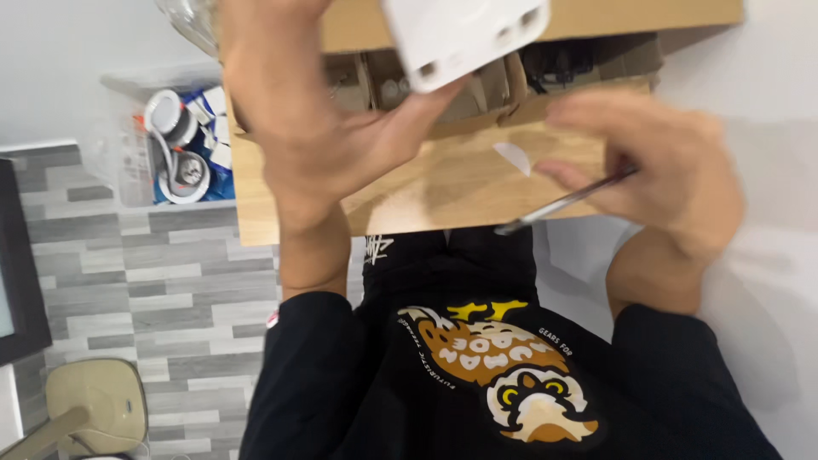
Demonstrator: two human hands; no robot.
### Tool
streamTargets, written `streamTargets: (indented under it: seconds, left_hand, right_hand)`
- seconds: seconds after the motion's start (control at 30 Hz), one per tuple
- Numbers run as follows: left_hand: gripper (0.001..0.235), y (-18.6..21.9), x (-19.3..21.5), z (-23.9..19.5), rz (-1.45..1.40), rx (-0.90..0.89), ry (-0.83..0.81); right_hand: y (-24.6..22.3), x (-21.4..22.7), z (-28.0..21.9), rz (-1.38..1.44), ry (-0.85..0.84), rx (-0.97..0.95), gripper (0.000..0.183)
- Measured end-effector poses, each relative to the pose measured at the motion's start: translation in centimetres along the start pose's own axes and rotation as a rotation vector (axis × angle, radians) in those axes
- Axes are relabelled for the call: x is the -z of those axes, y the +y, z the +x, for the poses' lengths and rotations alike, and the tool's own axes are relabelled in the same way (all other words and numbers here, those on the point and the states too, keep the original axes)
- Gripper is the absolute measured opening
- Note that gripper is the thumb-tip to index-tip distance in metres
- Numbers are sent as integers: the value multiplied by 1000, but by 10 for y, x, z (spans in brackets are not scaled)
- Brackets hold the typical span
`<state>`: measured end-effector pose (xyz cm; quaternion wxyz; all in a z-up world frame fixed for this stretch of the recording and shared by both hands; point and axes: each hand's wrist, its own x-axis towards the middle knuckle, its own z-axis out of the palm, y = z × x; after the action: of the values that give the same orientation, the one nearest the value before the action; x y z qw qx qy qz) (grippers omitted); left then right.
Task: The person assembles small electrical components by hand, using a screwdriver to tighten screws on a white plastic housing with a blue cap. They repeatedly insert and remove a small white circular piece, then reassemble the unit and place it into a cardboard box.
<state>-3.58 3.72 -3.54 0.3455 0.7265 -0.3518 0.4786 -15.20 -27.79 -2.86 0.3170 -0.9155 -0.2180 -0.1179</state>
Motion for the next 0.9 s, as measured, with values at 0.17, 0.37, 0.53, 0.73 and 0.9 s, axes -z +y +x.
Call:
streamTargets:
  seconds: [0.17,0.37,0.53,0.73,0.9]
  left_hand:
    - [57,28,7,-50,-221,270,-127]
    - [65,32,-14,-145,-547,412,-288]
    - [68,51,-39,-189,-483,584,-361]
    - [65,54,-78,-242,-471,681,-465]
    - [62,67,-106,-260,-444,643,-523]
  right_hand:
    - [54,-68,-74,-47,-24,-21,25]
    - [87,-124,-101,-245,-103,-205,67]
    - [111,-151,-124,-421,-100,-224,81]
    - [153,-179,-177,-357,70,-213,47]
    - [179,-191,-207,-224,157,-168,43]
